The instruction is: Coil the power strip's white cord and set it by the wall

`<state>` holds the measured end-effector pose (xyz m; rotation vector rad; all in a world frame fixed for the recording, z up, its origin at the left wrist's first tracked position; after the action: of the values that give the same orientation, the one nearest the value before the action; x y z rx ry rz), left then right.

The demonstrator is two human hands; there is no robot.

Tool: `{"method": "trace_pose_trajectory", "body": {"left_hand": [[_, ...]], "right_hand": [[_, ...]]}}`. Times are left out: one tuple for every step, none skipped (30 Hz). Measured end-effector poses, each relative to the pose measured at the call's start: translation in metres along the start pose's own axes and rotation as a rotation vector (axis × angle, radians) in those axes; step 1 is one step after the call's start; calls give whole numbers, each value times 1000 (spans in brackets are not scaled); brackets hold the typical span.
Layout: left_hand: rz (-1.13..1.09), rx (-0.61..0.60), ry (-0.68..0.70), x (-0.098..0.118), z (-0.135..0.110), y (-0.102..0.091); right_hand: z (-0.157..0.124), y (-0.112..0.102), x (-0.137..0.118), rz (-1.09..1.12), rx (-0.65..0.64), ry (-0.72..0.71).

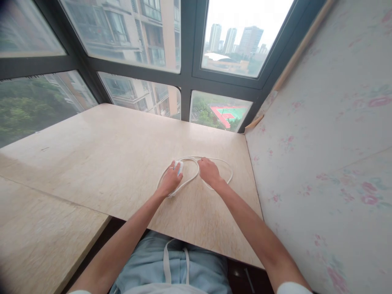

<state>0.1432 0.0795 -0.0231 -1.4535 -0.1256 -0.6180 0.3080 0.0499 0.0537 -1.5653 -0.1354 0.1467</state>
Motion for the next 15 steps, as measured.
{"method": "trace_pose_trajectory", "body": {"left_hand": [[-4, 0, -6, 0, 0, 0], [-7, 4, -8, 1, -1, 0], [-11, 11, -5, 1, -1, 0], [-13, 22, 5, 2, -1, -2], [-16, 35, 18, 4, -2, -3], [-16, 44, 29, 5, -2, -4], [-10, 43, 32, 6, -3, -4], [0, 28, 22, 5, -3, -4], [11, 4, 3, 5, -3, -2], [21, -23, -20, 4, -3, 0], [29, -44, -38, 3, -4, 2], [28, -57, -47, 3, -4, 3], [17, -60, -47, 3, -4, 4], [1, -57, -44, 3, -4, 5], [-16, -55, -42, 3, -4, 5]], "right_hand": [[17, -2, -3, 15, 16, -44], [34, -3, -9, 34, 19, -102], [51, -2, -20, 58, 8, -175], [67, 0, -34, 86, -14, -264], [83, 3, -51, 117, -44, -350], [97, 6, -70, 144, -84, -434], [109, 9, -90, 163, -126, -501], [119, 13, -109, 168, -171, -549], [127, 18, -128, 164, -244, -595], [132, 24, -146, 147, -331, -631], [135, 29, -161, 126, -408, -658], [136, 34, -174, 108, -468, -677], [136, 38, -183, 94, -496, -682], [136, 40, -189, 90, -478, -673], [137, 39, -191, 89, -414, -636]]}}
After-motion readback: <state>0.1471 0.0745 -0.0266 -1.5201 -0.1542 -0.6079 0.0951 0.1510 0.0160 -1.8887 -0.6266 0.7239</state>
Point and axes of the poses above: each hand's wrist, its own z-axis towards the middle knuckle, its own y-axis out of the palm, x = y × z, the point moved 5 cm from there along z, towards the middle knuckle, and after that the axes turned 3 degrees about -y, right-handed, at the moved point
